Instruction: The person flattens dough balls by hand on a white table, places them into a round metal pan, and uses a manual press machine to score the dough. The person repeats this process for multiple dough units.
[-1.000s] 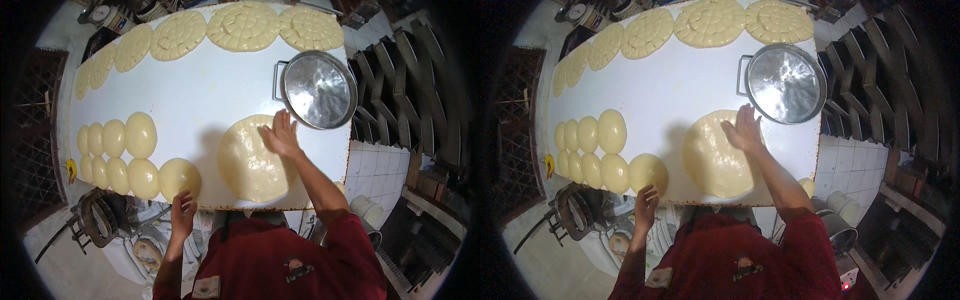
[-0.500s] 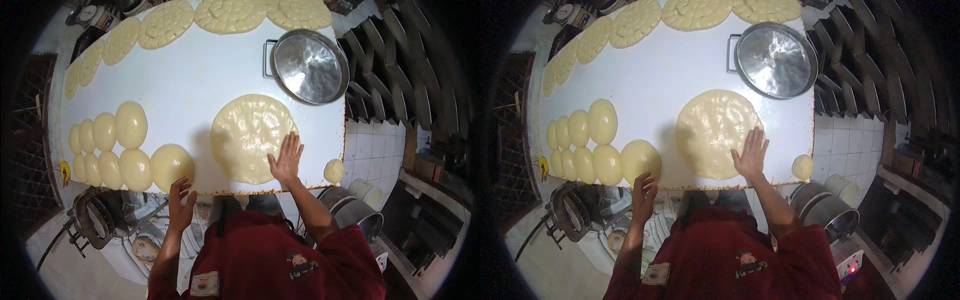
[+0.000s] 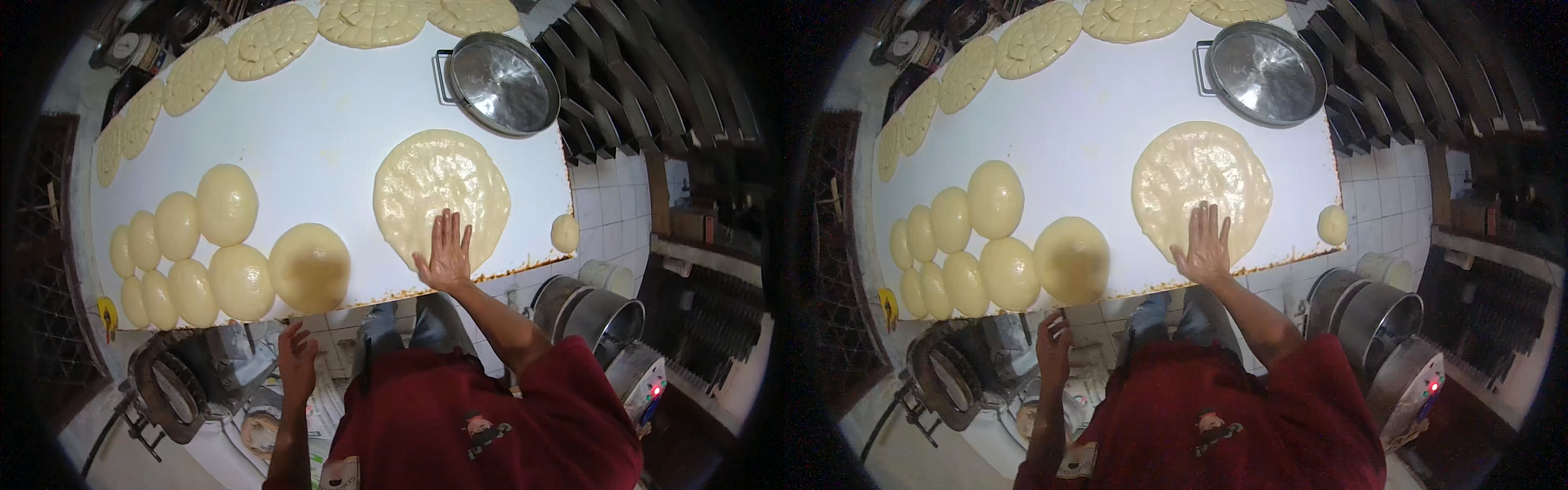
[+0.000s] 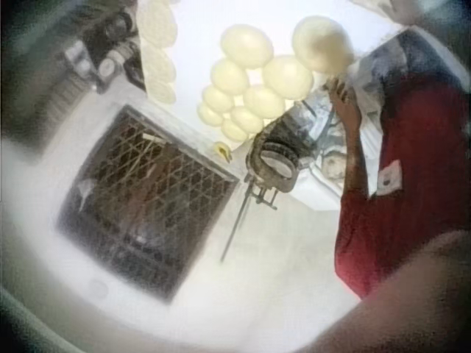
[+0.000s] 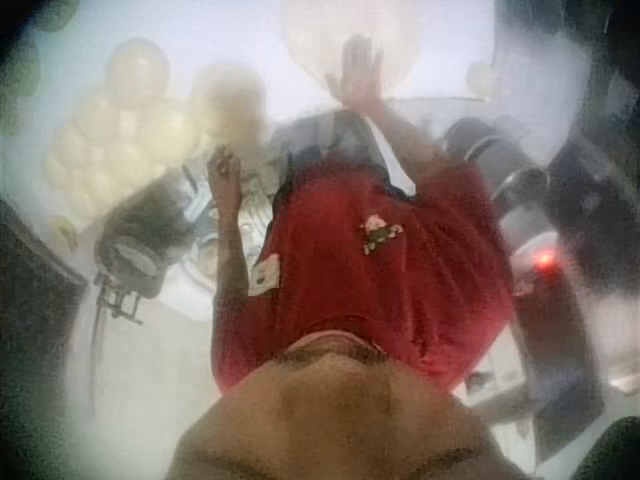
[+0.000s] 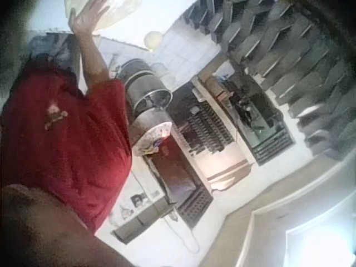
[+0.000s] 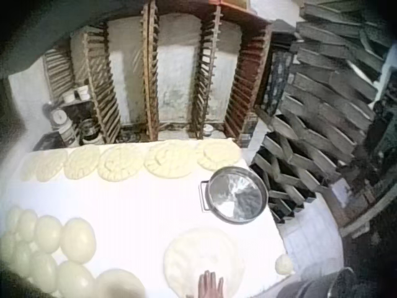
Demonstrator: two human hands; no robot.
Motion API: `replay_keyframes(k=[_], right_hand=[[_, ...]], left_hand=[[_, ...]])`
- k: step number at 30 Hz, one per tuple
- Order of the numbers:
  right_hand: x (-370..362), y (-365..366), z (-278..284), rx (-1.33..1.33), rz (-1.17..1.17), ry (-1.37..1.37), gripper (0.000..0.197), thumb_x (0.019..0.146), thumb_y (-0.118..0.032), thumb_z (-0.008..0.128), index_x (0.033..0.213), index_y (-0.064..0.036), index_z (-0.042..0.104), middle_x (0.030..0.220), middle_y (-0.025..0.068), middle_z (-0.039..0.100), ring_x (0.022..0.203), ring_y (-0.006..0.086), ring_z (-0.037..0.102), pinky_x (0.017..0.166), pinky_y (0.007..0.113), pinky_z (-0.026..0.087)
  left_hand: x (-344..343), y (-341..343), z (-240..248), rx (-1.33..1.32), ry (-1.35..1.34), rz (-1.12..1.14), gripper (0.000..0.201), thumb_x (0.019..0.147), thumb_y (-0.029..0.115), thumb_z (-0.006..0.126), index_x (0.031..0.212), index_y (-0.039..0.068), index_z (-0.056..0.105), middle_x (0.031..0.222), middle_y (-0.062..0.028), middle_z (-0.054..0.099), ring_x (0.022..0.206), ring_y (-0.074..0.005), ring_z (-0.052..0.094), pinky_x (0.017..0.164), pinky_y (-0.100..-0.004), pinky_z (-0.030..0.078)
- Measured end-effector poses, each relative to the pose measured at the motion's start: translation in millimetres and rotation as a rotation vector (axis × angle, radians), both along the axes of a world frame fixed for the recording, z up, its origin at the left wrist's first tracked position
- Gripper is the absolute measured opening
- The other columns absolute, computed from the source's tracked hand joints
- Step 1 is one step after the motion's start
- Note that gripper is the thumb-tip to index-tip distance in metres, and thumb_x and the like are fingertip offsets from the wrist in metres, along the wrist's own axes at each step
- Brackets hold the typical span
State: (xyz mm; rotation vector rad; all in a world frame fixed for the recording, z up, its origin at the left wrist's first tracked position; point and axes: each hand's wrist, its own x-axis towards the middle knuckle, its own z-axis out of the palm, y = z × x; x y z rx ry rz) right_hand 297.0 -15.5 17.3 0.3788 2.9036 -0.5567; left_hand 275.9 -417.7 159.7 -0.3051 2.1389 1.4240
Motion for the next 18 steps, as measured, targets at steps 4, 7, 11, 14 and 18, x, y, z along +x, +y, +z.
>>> replay_keyframes(k=[4,7,11,14,18], right_hand=[[-2,-15,-16,0.048,-0.079,0.066,0.106,0.101,-0.053,0.059,0.166,0.0182,0.016,0.175,0.0419,0.007,0.165,0.0575,0.001,0.129,0.075,0.001],[-26,-40,7,-0.003,-0.027,0.049,0.107,0.102,-0.056,0.057,0.164,0.0207,0.015,0.174,0.044,0.006,0.164,0.0595,0.001,0.128,0.076,0.0],[-48,-59,-6,0.055,-0.064,0.007,0.107,0.105,-0.059,0.053,0.167,0.0167,0.009,0.176,0.0409,0.002,0.164,0.058,-0.003,0.127,0.077,-0.001],[-71,-71,-2,0.069,0.005,-0.023,0.105,0.106,-0.06,0.049,0.169,0.0143,0.009,0.177,0.0387,-0.001,0.165,0.0554,-0.006,0.128,0.076,-0.002],[-94,-89,4,0.1,0.166,-0.11,0.102,0.107,-0.061,0.047,0.169,0.0125,0.014,0.179,0.0352,0.002,0.166,0.0522,-0.004,0.129,0.075,0.0]], left_hand=[[7,-39,10,-0.043,0.022,-0.01,0.052,0.103,0.014,0.071,0.15,0.0,0.053,0.143,-0.0169,0.061,0.131,-0.0274,0.062,0.11,-0.0439,0.051],[14,-65,12,-0.071,-0.035,0.051,0.053,0.103,0.016,0.072,0.15,-0.001,0.053,0.145,-0.0174,0.061,0.13,-0.0272,0.062,0.111,-0.0429,0.051],[5,-68,15,-0.037,-0.014,0.072,0.053,0.103,0.018,0.072,0.15,0.0,0.053,0.147,-0.0179,0.06,0.132,-0.0277,0.061,0.11,-0.0427,0.051],[7,-78,22,-0.052,-0.013,0.051,0.054,0.104,0.018,0.071,0.151,0.001,0.053,0.148,-0.0181,0.06,0.134,-0.0279,0.06,0.11,-0.0424,0.051],[11,-89,29,-0.109,-0.094,0.086,0.054,0.105,0.019,0.07,0.153,0.002,0.052,0.148,-0.0185,0.06,0.133,-0.0284,0.061,0.11,-0.0423,0.051]])
